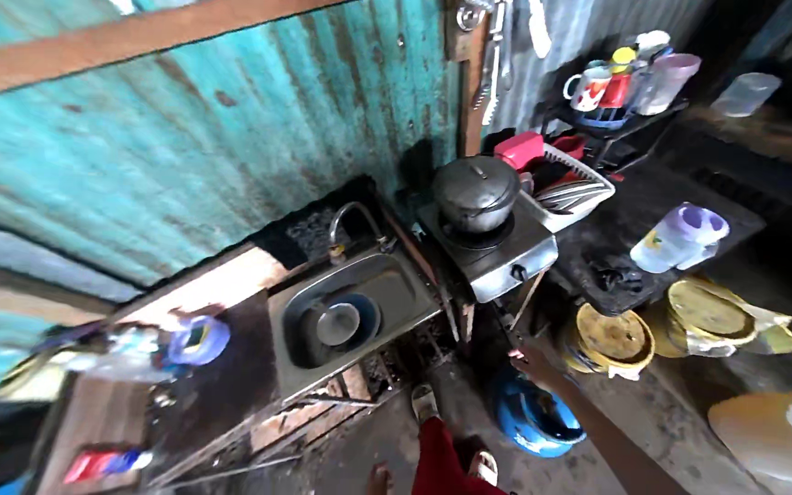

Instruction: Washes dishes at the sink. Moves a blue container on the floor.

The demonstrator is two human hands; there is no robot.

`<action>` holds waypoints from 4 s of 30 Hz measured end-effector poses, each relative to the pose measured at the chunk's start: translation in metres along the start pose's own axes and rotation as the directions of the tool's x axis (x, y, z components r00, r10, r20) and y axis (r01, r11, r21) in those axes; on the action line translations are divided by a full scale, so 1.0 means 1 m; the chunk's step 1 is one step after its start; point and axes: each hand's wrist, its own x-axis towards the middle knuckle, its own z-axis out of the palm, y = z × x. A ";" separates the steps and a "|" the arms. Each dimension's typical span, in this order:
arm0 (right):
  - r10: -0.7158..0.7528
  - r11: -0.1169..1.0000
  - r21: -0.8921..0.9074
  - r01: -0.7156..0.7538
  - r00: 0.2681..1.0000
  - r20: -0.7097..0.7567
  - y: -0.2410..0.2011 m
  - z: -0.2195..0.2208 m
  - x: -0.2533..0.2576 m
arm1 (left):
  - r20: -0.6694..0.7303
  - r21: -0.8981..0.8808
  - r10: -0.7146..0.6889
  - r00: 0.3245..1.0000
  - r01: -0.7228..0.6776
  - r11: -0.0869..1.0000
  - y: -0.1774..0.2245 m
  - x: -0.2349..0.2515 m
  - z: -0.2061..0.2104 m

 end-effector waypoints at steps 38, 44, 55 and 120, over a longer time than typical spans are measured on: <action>-0.132 0.976 0.146 0.160 0.974 -0.183 -0.260 0.109 0.213 | 0.066 0.816 0.222 0.973 -0.181 0.549 0.312 0.271 -0.164; 0.177 0.757 0.650 -0.067 0.979 -0.105 -0.334 0.082 0.325 | 0.035 0.628 0.317 0.948 -0.267 0.731 0.301 0.249 -0.179; 0.025 0.977 0.212 0.037 0.958 -0.285 -0.343 0.071 0.370 | 0.081 -0.305 0.148 0.986 -0.117 0.945 0.372 0.175 -0.116; -0.091 0.970 0.222 0.096 0.995 -0.033 -0.386 0.171 0.292 | -0.181 0.099 0.200 0.963 -0.185 0.978 0.415 0.145 -0.086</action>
